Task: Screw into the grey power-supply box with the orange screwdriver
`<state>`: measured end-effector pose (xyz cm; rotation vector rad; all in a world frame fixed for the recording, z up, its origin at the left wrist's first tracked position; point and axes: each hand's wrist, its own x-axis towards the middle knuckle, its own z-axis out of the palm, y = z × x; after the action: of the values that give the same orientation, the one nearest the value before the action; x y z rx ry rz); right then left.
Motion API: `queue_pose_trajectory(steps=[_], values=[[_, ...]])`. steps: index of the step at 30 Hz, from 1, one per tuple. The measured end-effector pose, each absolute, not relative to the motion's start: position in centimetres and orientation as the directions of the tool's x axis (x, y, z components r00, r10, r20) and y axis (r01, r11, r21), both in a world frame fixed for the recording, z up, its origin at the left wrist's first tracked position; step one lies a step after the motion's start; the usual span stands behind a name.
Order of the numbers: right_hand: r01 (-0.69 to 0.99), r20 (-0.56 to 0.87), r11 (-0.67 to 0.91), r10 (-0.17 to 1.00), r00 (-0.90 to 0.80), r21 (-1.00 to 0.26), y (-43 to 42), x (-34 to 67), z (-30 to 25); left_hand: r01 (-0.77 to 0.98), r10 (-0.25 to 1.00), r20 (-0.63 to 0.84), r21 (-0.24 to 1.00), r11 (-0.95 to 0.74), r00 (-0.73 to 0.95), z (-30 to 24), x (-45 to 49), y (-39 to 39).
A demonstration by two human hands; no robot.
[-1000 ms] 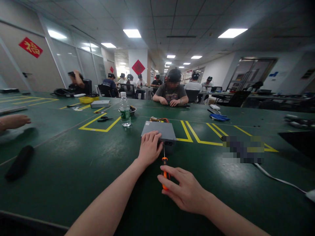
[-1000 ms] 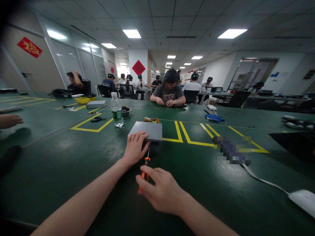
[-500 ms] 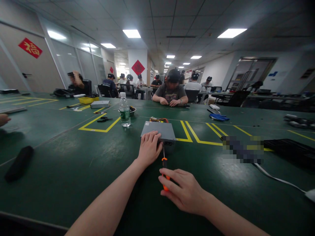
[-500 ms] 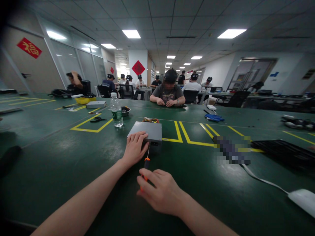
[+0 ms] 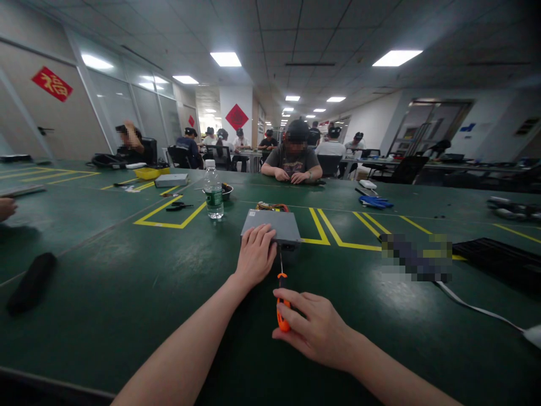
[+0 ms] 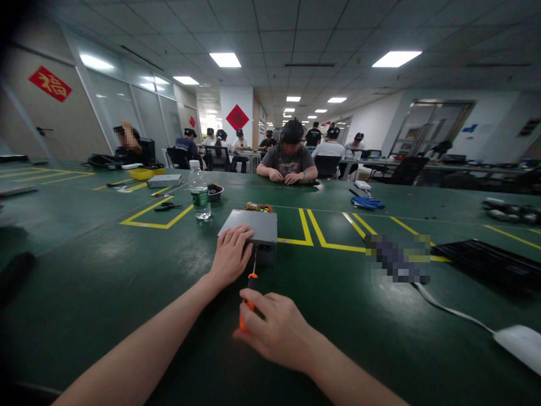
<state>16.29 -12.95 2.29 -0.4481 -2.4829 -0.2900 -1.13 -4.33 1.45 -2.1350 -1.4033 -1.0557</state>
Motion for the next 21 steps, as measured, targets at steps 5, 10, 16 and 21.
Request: queue_pose_trajectory(steps=[5,10,16,21], values=[[0.392,0.576,0.92,0.315,-0.754,0.01,-13.0,16.6,2.3,0.901,0.628,0.748,0.095,-0.423,0.216,1.5,-1.1,-4.4],[0.416,0.47,0.906,0.334,-0.817,0.079,-13.4,16.3,3.1,0.909,0.62,0.743,0.036,-0.415,0.253,1.5,-1.2,-4.4],[0.373,0.57,0.926,0.272,-0.776,0.066,-12.6,16.4,1.7,0.901,0.586,0.753,-0.024,-0.433,0.301,1.6,-1.3,-4.2],[0.391,0.504,0.92,0.337,-0.795,0.002,-12.9,16.5,2.2,0.895,0.615,0.729,0.008,-0.445,0.299,1.6,-1.3,-4.1]])
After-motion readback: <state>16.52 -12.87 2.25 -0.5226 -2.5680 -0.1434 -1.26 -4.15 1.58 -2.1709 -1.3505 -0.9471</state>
